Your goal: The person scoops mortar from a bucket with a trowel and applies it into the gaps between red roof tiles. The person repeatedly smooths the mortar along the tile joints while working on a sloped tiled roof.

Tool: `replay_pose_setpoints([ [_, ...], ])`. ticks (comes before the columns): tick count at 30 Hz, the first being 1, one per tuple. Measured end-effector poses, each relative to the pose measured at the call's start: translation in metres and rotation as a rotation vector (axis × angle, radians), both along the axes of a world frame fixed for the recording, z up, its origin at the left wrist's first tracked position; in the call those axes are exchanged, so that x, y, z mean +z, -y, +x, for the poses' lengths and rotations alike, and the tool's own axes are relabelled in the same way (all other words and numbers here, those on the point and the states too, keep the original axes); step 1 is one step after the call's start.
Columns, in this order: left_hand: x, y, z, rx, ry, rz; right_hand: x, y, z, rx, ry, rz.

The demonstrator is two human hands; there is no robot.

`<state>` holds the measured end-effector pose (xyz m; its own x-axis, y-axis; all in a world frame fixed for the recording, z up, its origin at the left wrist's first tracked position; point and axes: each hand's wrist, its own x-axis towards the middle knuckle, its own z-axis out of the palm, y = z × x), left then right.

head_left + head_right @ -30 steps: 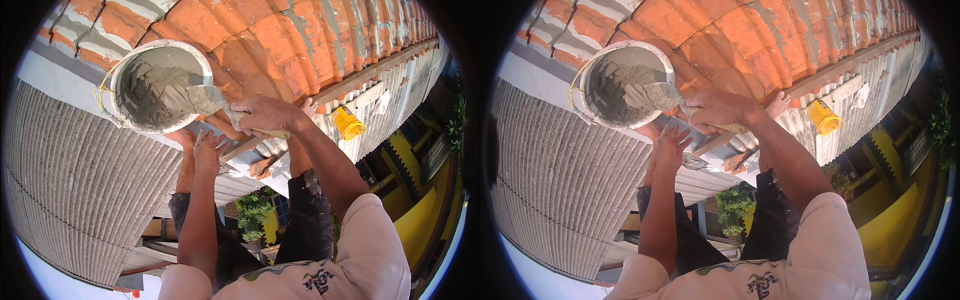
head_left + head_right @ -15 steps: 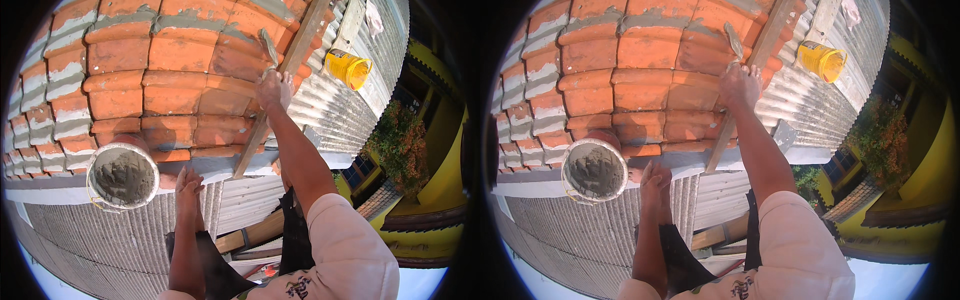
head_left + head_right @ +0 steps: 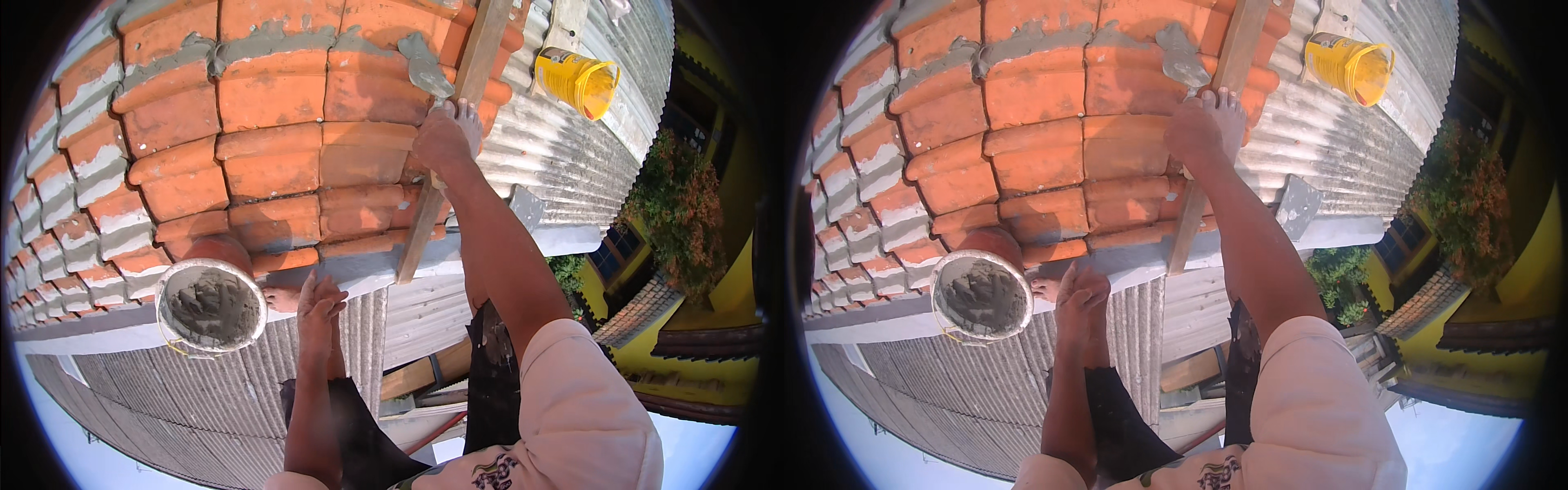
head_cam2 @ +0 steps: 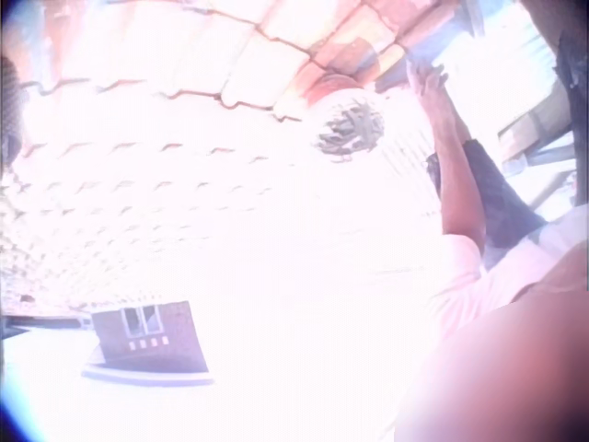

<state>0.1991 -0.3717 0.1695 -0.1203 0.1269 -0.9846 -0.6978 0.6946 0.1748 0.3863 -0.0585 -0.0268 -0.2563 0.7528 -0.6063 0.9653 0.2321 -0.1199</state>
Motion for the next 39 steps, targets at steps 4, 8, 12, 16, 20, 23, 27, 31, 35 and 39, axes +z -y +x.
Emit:
replay_pose_setpoints([
  [4,-0.004,-0.002,0.004,0.000,-0.004,0.003,0.017,-0.039,0.005,0.001,0.021,-0.101],
  [8,-0.010,-0.001,0.011,0.016,-0.012,0.002,0.018,-0.075,-0.007,-0.044,0.026,-0.590],
  [12,-0.014,0.000,0.013,0.017,-0.005,0.017,0.045,-0.076,0.005,-0.293,-0.073,-0.553],
  [16,-0.017,-0.002,0.016,0.010,-0.020,-0.006,0.052,-0.079,0.017,-0.478,-0.299,-0.520],
  [20,-0.021,-0.004,0.019,-0.022,-0.015,-0.021,0.024,-0.077,0.016,-0.469,-0.257,-0.501],
  [23,-0.021,-0.004,0.023,-0.032,-0.005,-0.023,0.004,-0.071,0.017,-0.331,-0.210,-0.425],
  [27,-0.022,-0.008,0.025,-0.048,0.001,-0.039,0.005,-0.079,0.034,-0.108,-0.287,-0.384],
  [31,-0.022,-0.012,0.026,-0.071,-0.004,-0.054,0.021,-0.090,0.057,-0.063,-0.293,-0.438],
  [35,-0.024,-0.009,0.029,-0.070,0.010,-0.062,0.012,-0.094,0.066,-0.395,-0.264,-0.504],
  [39,-0.027,-0.003,0.031,-0.083,0.011,-0.076,-0.014,-0.101,0.066,-0.507,-0.331,-0.592],
])
